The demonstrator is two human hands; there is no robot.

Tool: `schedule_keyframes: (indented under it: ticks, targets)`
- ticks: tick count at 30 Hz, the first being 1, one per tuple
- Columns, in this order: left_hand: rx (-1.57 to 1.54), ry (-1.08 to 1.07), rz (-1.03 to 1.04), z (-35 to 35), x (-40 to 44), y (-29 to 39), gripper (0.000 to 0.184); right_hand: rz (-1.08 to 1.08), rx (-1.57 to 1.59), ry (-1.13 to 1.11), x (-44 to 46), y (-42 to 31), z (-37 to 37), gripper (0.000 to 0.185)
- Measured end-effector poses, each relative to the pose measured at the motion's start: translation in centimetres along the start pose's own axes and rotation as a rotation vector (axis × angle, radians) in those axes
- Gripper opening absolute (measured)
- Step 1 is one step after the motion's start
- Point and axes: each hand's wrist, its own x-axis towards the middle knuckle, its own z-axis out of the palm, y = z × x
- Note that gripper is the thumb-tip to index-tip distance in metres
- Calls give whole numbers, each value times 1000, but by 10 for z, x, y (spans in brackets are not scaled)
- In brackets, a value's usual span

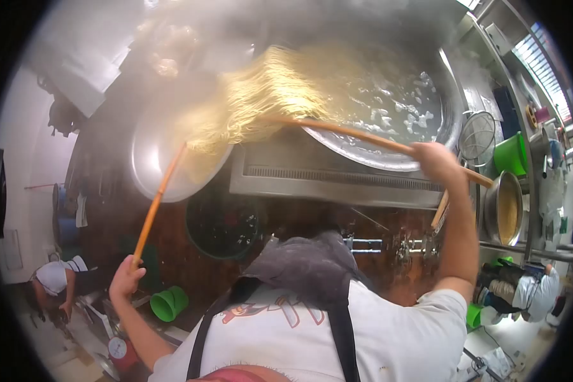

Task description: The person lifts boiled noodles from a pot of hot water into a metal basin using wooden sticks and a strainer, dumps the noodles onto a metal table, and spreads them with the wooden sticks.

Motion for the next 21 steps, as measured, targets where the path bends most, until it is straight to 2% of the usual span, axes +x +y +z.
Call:
schedule_keyframes:
  ticks: [2, 3, 4, 6, 7, 9, 10, 12, 14, 15, 18, 19, 21]
  targets:
    - [-240, -75, -19, 6, -24, 86, 39, 204, 183, -14, -30, 47, -24, 11]
    - [-361, -108, -27, 20, -25, 129, 39, 231, 207, 7, -40, 57, -36, 11]
    - [-349, -207, -28, 38, -10, 150, 39, 199, 91, 38, -34, 89, -31, 12]
    - [-466, -439, -54, 83, 9, 186, 30, 193, -66, 51, -16, 139, -15, 14]
    - [-382, -491, -109, 104, 20, 197, 27, 215, -106, 35, -1, 152, -3, 14]
    - [-309, -590, -90, 150, 47, 198, 23, 244, -220, -59, 27, 153, 21, 15]
    - [-367, -637, -54, 178, 63, 191, 22, 151, -221, -83, 43, 158, 48, 17]
    - [-332, -537, 34, 247, 91, 194, 22, 79, -30, -103, 82, 141, 105, 19]
    - [-393, -387, 137, 313, 123, 205, 27, -41, 5, -47, 111, 100, 156, 17]
    - [-363, -232, 310, 348, 151, 204, 29, -72, 36, 2, 124, 83, 181, 18]
    - [-553, 28, 406, 415, 222, 229, 32, 35, 196, 28, 119, -7, 201, 23]
    - [-628, 16, 381, 407, 222, 253, 31, 100, 247, -19, 118, -33, 208, 28]
    - [-778, -74, 389, 406, 243, 263, 30, 30, 330, 52, 101, -81, 206, 37]
